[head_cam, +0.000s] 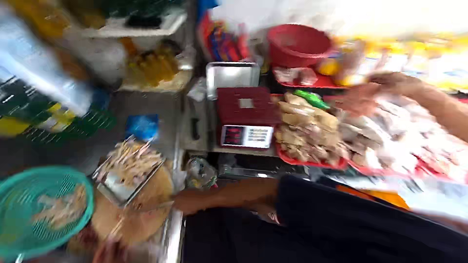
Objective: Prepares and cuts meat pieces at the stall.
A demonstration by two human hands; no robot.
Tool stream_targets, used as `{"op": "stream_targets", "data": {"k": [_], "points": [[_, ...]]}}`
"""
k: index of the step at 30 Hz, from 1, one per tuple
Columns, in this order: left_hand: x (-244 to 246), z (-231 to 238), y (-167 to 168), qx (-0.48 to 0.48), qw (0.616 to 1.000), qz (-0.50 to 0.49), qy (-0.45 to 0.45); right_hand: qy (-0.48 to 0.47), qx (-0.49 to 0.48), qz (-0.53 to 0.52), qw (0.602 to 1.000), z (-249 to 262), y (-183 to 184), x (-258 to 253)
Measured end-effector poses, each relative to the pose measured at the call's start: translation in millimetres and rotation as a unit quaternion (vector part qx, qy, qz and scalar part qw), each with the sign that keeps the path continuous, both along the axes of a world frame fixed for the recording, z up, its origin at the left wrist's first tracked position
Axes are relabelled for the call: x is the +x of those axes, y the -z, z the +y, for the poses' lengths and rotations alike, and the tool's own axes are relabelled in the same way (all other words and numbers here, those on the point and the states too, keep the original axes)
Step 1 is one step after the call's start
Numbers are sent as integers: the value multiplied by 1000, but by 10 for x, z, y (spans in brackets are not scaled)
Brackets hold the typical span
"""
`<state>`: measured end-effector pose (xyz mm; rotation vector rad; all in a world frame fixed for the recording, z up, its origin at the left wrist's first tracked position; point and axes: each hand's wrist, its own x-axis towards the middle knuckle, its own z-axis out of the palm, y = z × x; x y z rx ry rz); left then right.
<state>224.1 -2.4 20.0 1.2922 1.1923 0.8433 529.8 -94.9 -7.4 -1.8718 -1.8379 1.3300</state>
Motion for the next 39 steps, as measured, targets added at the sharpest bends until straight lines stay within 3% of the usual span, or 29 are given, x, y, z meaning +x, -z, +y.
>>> {"op": "stream_targets", "data": {"k": [2,4,6,8,13,15,18,23,28,31,34,36,39], "points": [[135,-107,242,29,979,202,3,-14,-18,-32,999,16,95,-16],[158,-59,353,18,913,391,111,-21,-63,-58,996,82,94,-64],[126,41,410,11,872,456,177,-37,-96,-84,991,203,-19,-148],[98,109,446,10,857,475,199,-50,-99,-98,989,328,-154,-214],[51,141,527,6,862,463,208,-62,-23,-89,994,390,-496,-433],[42,126,517,2,862,463,208,-68,-15,-107,992,289,-352,-466],[57,135,484,-19,852,479,209,-111,-88,-190,972,225,-81,-422],[102,30,397,-101,824,520,201,-94,-89,-180,975,179,-234,-427],[268,-3,298,-165,804,548,161,-98,-122,-184,970,119,-66,-410],[307,-51,374,-230,834,490,109,-84,-116,-153,978,204,-284,-406],[312,-85,606,-281,886,370,9,-47,-71,-123,989,198,-458,-433],[360,-124,678,-314,908,272,-59,-48,-79,-122,988,98,-314,-453],[424,-172,674,-323,915,217,-104,-79,-124,-151,978,12,5,-422]]}}
